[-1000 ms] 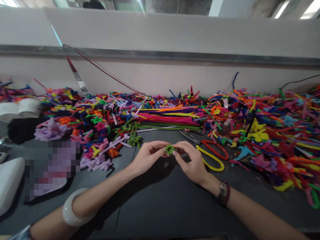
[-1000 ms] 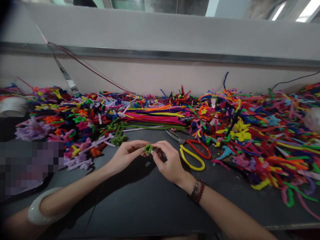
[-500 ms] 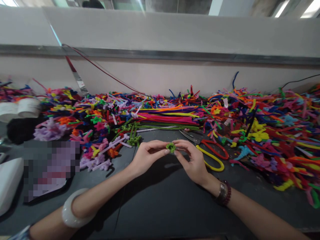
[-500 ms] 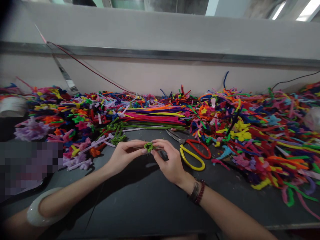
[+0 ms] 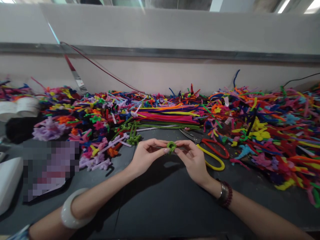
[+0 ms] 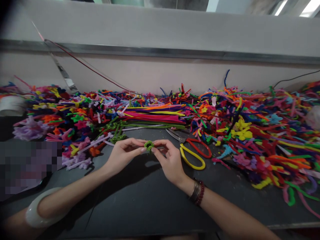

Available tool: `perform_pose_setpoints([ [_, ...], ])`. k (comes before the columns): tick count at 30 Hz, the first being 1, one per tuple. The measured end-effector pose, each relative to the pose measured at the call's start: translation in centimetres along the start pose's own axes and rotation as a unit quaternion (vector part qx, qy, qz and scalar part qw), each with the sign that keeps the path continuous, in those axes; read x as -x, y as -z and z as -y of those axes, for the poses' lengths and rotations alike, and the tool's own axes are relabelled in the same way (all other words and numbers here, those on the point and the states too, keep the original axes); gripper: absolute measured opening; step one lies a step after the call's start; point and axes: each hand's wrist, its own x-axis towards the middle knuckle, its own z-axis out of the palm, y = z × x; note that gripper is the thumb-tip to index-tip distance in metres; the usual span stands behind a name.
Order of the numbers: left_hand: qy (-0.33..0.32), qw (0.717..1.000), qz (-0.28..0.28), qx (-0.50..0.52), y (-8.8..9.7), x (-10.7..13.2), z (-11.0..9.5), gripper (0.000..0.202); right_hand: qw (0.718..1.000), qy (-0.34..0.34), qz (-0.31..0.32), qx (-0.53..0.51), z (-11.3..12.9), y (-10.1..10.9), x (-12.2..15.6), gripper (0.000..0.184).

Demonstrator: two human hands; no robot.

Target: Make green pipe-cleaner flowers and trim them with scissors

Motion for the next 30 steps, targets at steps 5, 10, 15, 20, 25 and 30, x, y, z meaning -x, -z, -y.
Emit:
perform_pose_setpoints([
  [5, 0.000, 1.000, -0.012, -0.004, -0.21, 0.19, -0.16, 0.011, 1.000, -0.012, 0.004, -0.026, 0.08, -0.09, 0.05, 0.005],
  [10, -0.002, 0.999, -0.031, -0.040, -0.32, 0.31, -0.29, 0.013, 0.998, -0.042, -0.016, -0.038, 0.14, -0.11, -0.08, 0.010],
  [15, -0.007, 0.997, -0.035, -0.068, -0.32, 0.32, -0.35, 0.016, 0.996, -0.082, -0.024, -0.022, 0.14, -0.11, -0.25, 0.014],
  [20, -0.008, 0.996, -0.030, -0.083, -0.30, 0.32, -0.43, 0.013, 0.997, -0.080, -0.017, -0.017, 0.11, -0.03, -0.24, 0.012],
  [25, -0.010, 0.995, -0.028, -0.092, -0.23, 0.33, -0.36, 0.010, 0.998, -0.064, -0.014, 0.003, 0.02, 0.00, -0.28, 0.010],
  [30, -0.024, 0.994, -0.017, -0.108, -0.19, 0.39, -0.28, 0.008, 0.998, -0.047, -0.013, 0.029, 0.14, 0.01, -0.14, 0.007],
])
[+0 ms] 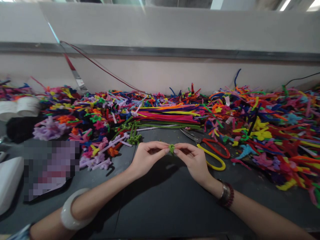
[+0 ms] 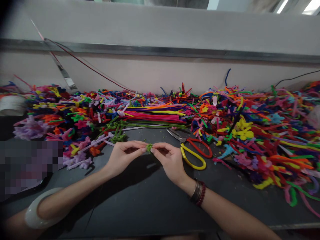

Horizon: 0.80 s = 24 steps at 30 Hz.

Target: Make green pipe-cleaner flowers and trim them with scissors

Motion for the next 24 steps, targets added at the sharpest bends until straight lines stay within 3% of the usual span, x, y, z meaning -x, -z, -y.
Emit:
perform_pose_setpoints([
  [11, -0.036, 0.999, 0.014, -0.026, 0.14, -0.08, 0.21, 0.006, 0.998, 0.045, 0.021, 0.033, 0.03, -0.01, -0.05, 0.003],
  [18, -0.015, 0.999, 0.023, 0.040, 0.09, -0.03, 0.36, 0.014, 0.997, 0.054, 0.030, -0.034, -0.22, -0.18, -0.02, 0.021],
  [24, 0.030, 0.996, 0.030, 0.075, 0.08, -0.13, 0.30, 0.019, 0.996, 0.082, 0.028, 0.031, -0.16, -0.20, 0.18, 0.022],
])
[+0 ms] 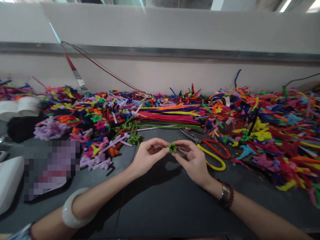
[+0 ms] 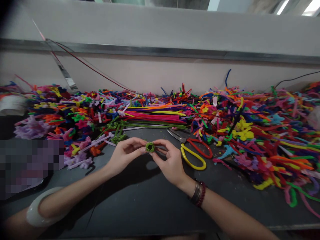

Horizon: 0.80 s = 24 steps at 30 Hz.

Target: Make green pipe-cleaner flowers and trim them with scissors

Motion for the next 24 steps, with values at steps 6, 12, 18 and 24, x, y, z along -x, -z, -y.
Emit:
perform_pose_setpoints([
  [6, 0.041, 0.998, 0.035, 0.014, -0.06, -0.20, 0.18, 0.023, 0.992, 0.069, 0.036, 0.097, -0.29, 0.26, 0.44, 0.024],
  [12, 0.075, 0.996, 0.048, 0.021, -0.07, -0.31, 0.34, 0.015, 0.972, 0.151, 0.065, 0.167, 0.21, 0.45, 0.22, 0.028],
  [18, -0.009, 0.996, 0.032, -0.086, 0.03, -0.10, 0.29, 0.013, 0.971, 0.135, 0.051, 0.191, 0.32, 0.51, 0.12, 0.020],
  [24, -0.108, 0.972, 0.037, -0.207, -0.15, 0.26, 0.21, 0.020, 0.965, 0.108, 0.034, 0.236, 0.03, 0.46, -0.04, 0.007],
])
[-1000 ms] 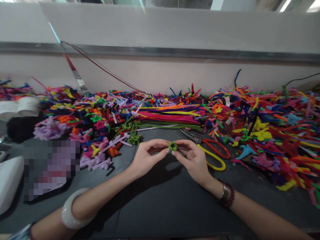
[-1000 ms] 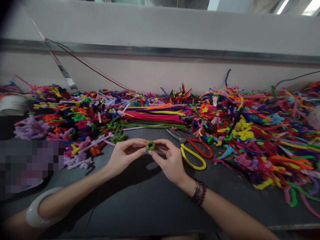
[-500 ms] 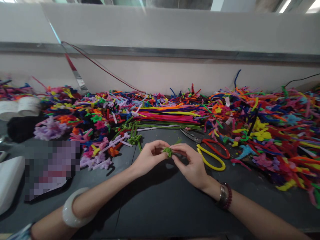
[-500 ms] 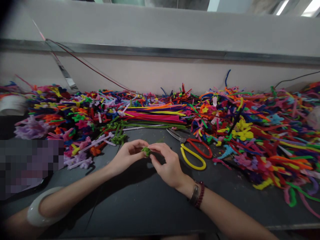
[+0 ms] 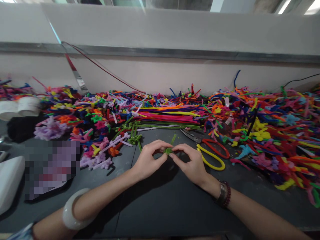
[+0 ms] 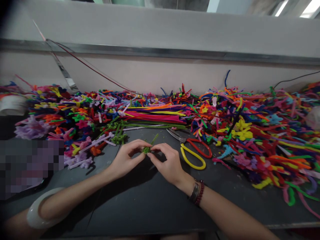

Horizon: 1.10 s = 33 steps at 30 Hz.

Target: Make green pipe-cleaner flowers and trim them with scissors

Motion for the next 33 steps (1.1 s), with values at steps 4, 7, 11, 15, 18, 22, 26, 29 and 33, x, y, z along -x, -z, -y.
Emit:
perform_pose_setpoints([
  [4, -0.029, 0.997, -0.027, -0.065, 0.0, 0.2, 0.0, 0.017, 0.999, 0.024, -0.006, 0.032, -0.1, -0.3, 0.1, 0.008],
  [7, -0.073, 0.989, -0.042, -0.122, -0.1, 0.3, 0.1, 0.015, 0.995, 0.067, -0.019, 0.065, -0.3, -0.6, 0.4, 0.011],
  [11, -0.098, 0.982, -0.045, -0.155, -0.3, 0.4, 0.3, 0.013, 0.989, 0.096, -0.017, 0.112, -0.5, -0.9, 0.5, 0.013],
  [15, -0.097, 0.980, -0.056, -0.166, -0.3, 0.4, 0.4, 0.015, 0.987, 0.106, -0.005, 0.119, -0.7, -0.8, 0.5, 0.012],
  [18, -0.096, 0.980, -0.050, -0.167, -0.2, 0.4, 0.4, 0.016, 0.986, 0.111, -0.004, 0.121, -0.8, -0.7, 0.5, 0.013],
  [22, -0.100, 0.980, -0.041, -0.169, -0.2, 0.4, 0.6, 0.016, 0.984, 0.117, 0.000, 0.135, -0.9, -0.7, 0.6, 0.013],
  [26, -0.115, 0.976, -0.033, -0.185, -0.4, 0.4, 1.1, 0.018, 0.982, 0.100, 0.016, 0.158, -0.8, -0.7, 0.6, 0.014],
  [29, -0.121, 0.968, -0.017, -0.221, -0.4, 0.4, 1.3, 0.020, 0.981, 0.083, 0.026, 0.172, -0.7, -0.6, 0.6, 0.014],
  [33, -0.128, 0.952, 0.008, -0.278, -0.4, 0.4, 1.4, 0.023, 0.981, 0.064, 0.032, 0.179, -0.6, -0.7, 0.6, 0.015],
])
